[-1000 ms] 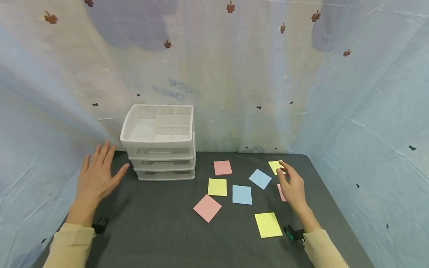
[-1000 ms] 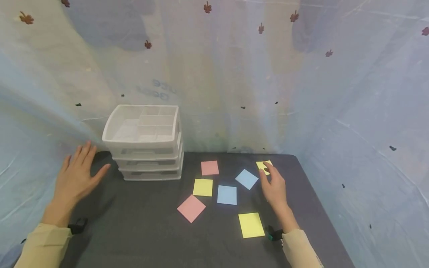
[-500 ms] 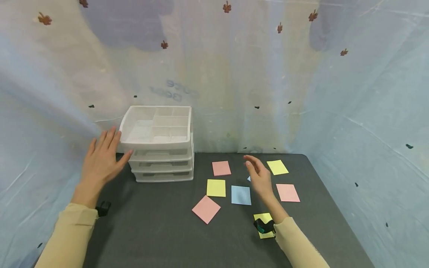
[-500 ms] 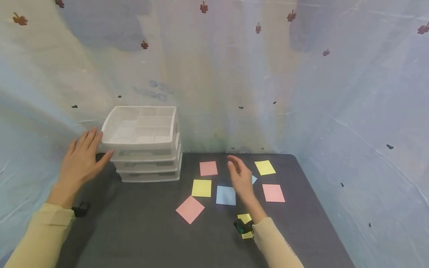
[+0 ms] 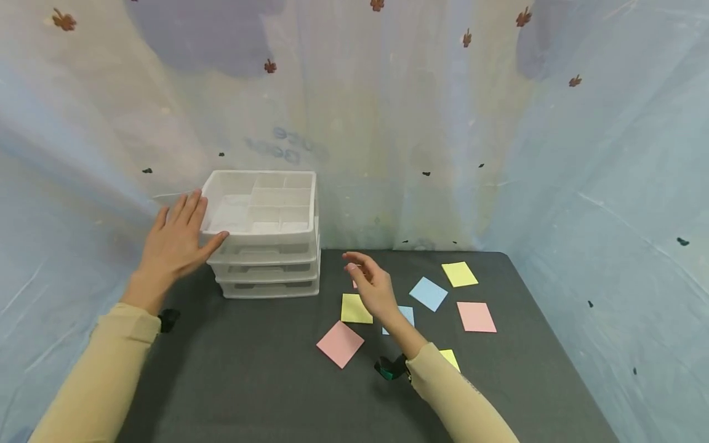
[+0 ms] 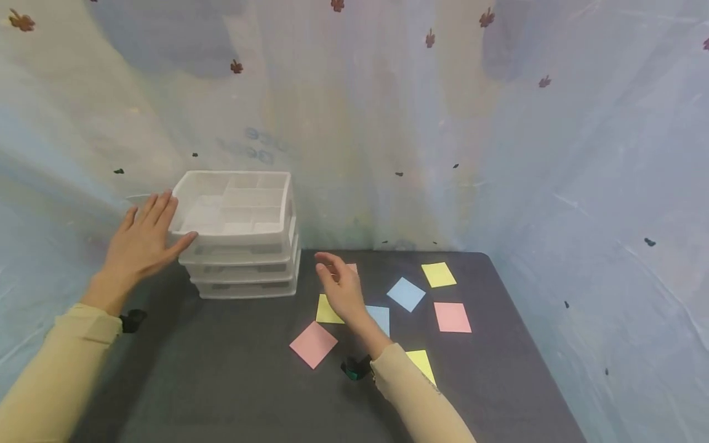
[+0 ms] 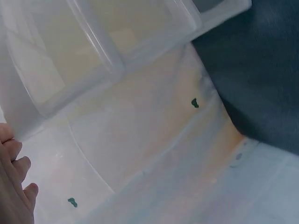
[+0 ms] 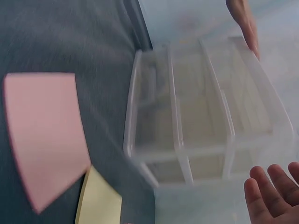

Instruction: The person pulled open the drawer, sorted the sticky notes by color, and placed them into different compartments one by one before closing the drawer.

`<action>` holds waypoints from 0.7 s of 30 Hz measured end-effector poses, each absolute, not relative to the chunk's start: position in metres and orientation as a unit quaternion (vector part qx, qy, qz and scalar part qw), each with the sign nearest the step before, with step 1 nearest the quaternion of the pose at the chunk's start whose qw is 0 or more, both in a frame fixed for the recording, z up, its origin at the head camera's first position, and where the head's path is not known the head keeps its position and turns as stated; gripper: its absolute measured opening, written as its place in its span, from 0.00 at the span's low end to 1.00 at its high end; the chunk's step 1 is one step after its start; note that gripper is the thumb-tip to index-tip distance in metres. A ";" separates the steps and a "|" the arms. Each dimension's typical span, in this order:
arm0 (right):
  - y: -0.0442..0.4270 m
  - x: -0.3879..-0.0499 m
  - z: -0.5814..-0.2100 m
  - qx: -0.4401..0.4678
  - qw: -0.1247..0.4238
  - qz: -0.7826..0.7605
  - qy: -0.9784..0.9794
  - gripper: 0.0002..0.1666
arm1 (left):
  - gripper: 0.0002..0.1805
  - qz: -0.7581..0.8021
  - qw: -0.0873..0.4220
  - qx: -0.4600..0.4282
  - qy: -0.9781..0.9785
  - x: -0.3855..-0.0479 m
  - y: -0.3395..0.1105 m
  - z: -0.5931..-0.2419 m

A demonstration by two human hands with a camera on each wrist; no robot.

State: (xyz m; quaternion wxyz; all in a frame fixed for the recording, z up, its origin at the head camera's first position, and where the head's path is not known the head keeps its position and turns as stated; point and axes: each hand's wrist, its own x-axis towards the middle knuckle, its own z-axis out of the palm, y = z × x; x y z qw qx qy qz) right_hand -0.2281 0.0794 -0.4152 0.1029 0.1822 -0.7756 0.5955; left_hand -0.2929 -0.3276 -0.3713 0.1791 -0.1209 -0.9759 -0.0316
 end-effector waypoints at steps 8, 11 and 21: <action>0.031 -0.254 -0.449 0.223 0.058 0.643 -0.731 0.21 | 0.56 -0.024 0.158 -0.129 -0.979 -0.301 -0.336 -0.370; 0.013 -0.253 -0.450 0.226 0.043 0.656 -0.719 0.22 | 0.56 -0.031 0.153 -0.133 -0.979 -0.302 -0.337 -0.371; -0.039 -0.256 -0.458 0.209 0.019 0.701 -0.681 0.19 | 0.56 -0.055 0.152 -0.131 -0.978 -0.303 -0.336 -0.375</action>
